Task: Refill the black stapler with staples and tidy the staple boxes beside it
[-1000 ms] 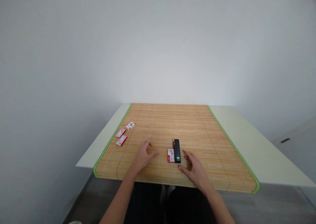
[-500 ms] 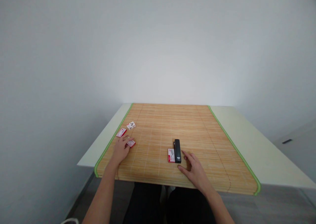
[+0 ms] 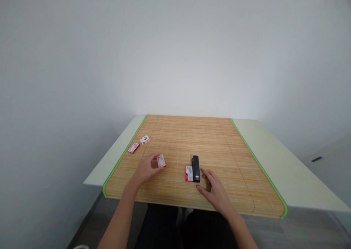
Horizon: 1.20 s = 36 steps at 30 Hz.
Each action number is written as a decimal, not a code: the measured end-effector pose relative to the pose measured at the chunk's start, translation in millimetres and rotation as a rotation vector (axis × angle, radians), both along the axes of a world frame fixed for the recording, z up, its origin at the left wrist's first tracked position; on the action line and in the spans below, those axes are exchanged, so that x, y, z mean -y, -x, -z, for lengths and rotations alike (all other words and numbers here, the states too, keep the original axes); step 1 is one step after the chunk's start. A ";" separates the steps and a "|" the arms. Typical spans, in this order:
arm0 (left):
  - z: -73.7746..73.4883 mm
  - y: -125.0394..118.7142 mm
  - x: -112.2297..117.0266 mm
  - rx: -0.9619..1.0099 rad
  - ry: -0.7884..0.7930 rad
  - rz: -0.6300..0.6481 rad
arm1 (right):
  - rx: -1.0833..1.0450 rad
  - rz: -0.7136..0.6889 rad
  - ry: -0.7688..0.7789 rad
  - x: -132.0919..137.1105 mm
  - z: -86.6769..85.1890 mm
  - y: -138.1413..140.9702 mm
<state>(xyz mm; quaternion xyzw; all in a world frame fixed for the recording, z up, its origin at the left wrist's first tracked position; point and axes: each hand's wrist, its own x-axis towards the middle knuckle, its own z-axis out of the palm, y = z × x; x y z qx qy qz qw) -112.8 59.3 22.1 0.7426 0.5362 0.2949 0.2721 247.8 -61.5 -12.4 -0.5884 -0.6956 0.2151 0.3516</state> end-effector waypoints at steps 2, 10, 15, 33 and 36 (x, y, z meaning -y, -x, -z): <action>-9.6 -35.8 10.0 0.072 -0.004 0.122 | 0.000 -0.004 0.005 -0.5 1.1 -0.2; -13.6 -114.4 34.0 0.084 -0.054 0.391 | -0.015 0.012 -0.008 0.0 -0.2 1.4; -0.7 -111.9 35.7 0.089 -0.037 0.381 | -0.023 0.002 -0.024 -0.3 -5.5 4.3; 15.9 -117.7 34.0 0.019 -0.091 0.363 | -0.021 0.054 -0.041 -3.0 -5.7 15.8; 19.7 -117.4 33.5 -0.005 -0.083 0.363 | -0.027 0.052 -0.037 -2.8 -5.9 15.6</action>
